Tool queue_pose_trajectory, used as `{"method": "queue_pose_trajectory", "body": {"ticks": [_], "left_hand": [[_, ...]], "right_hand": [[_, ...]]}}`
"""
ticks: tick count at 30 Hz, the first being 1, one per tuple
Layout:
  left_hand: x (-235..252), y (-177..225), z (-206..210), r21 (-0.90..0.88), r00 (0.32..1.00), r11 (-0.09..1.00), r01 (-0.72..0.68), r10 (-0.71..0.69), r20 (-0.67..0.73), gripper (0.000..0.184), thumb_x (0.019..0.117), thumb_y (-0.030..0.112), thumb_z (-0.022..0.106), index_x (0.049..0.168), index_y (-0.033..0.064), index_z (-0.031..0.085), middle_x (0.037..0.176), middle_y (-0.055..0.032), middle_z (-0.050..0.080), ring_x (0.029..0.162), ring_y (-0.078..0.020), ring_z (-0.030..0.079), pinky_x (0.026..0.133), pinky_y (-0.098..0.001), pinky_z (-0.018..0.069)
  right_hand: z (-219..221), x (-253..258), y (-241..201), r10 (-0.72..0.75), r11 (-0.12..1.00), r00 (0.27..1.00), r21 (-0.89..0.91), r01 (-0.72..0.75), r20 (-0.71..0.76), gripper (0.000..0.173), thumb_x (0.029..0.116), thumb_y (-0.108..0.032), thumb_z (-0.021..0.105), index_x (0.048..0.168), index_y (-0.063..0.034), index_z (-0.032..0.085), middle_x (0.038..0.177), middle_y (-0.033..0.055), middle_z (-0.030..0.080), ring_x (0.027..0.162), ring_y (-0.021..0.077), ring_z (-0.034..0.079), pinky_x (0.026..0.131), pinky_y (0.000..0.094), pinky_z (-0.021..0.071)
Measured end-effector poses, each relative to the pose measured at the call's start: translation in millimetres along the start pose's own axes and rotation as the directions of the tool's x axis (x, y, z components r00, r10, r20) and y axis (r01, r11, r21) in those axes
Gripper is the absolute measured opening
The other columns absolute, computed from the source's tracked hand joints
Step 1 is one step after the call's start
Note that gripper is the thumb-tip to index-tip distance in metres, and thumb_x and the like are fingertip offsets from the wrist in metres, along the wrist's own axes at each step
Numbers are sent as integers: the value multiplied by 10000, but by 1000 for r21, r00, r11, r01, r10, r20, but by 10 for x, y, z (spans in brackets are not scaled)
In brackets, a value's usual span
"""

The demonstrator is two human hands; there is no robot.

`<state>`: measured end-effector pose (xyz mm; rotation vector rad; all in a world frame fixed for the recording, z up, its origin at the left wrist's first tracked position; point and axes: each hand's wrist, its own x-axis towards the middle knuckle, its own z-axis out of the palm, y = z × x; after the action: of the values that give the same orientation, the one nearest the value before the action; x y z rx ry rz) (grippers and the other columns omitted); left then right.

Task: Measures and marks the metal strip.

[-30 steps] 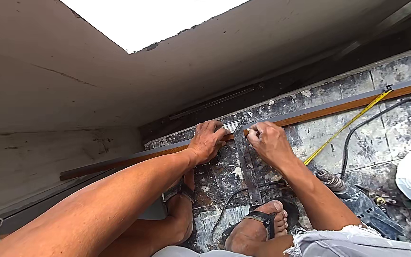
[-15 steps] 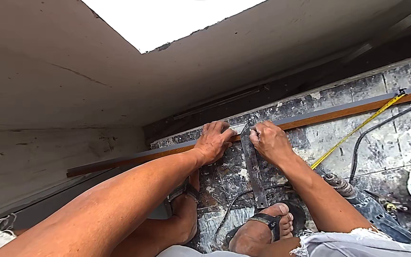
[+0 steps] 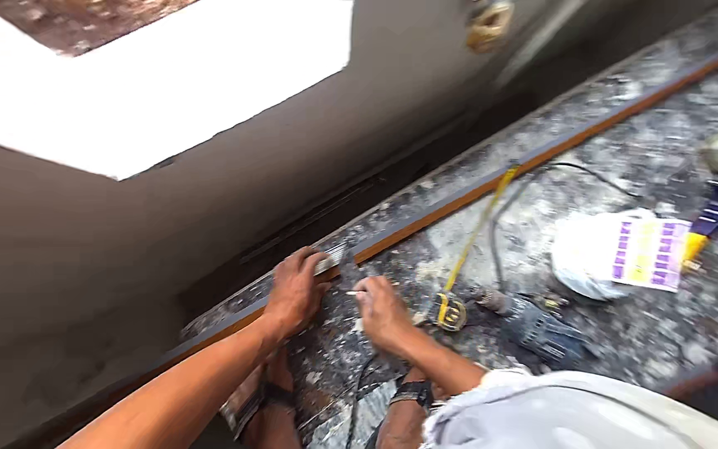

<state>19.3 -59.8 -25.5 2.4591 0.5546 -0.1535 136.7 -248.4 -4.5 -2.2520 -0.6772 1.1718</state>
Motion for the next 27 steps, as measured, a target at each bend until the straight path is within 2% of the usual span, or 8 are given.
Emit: {"method": "queue_pose_trajectory", "body": {"ticks": [5,7,11,17,19,21,25,27], "left_hand": [[-5,15,-28,0,986,997,81,-80,-146,1027,687,498,899,1503,56,460,1492,-328,447,1379,-570,409,1064,-750,366],[-65,4,-32,33,990,998,59,-55,-129,1056,714,527,882,1504,-12,434,1480,-386,428,1366,-609,404,1078,-739,357],[-106,-33,-4,135,998,989,-57,61,-20,807,851,587,755,1357,-23,598,1387,-368,538,1306,-578,489,1073,-690,392],[77,88,27,206,986,969,-138,114,124,517,980,429,629,1297,22,646,1286,-318,608,1207,-519,583,1008,-653,468],[153,178,-9,230,984,968,-105,67,168,559,974,394,628,1359,-8,589,1302,-338,588,1210,-528,580,1009,-644,482],[225,280,-68,276,973,959,-71,6,229,628,957,387,642,1420,-24,531,1330,-344,570,1224,-521,578,1005,-633,493],[418,421,-154,391,923,920,-11,-141,358,676,917,398,689,1411,-29,514,1356,-315,562,1246,-478,585,994,-606,516],[477,484,-197,451,906,892,-3,-188,379,656,902,415,694,1347,-44,550,1356,-313,555,1249,-470,586,971,-589,536]], "right_hand": [[-198,2,8,-40,975,991,213,67,-128,252,1030,-86,515,1233,0,637,1241,200,643,1160,308,645,1011,451,538],[-342,-61,56,-60,969,981,227,102,-185,241,1036,-76,508,1224,8,633,1243,212,633,1141,313,653,983,450,549],[-893,-294,462,-33,973,914,195,122,-405,259,1032,-95,525,1237,3,649,1205,190,661,1141,295,652,1007,449,539],[-2068,-413,1468,272,962,640,224,-158,-718,302,1068,-188,487,1247,3,638,1178,203,678,1106,329,674,983,523,545],[-2291,-363,1741,289,957,519,231,-175,-805,274,1051,-151,497,1209,18,645,1157,219,679,1105,351,670,981,534,540],[-2394,-270,1968,281,958,456,220,-183,-844,246,1041,-121,509,1181,22,652,1131,218,681,1101,357,666,985,526,536],[-2401,-165,2220,348,921,559,163,-354,-752,246,1054,-170,491,1157,-4,641,1049,226,699,1032,391,692,907,578,551],[-2378,-162,2267,350,910,588,114,-399,-729,281,1062,-217,488,1167,-22,661,1105,220,690,1094,384,671,953,564,535]]}}
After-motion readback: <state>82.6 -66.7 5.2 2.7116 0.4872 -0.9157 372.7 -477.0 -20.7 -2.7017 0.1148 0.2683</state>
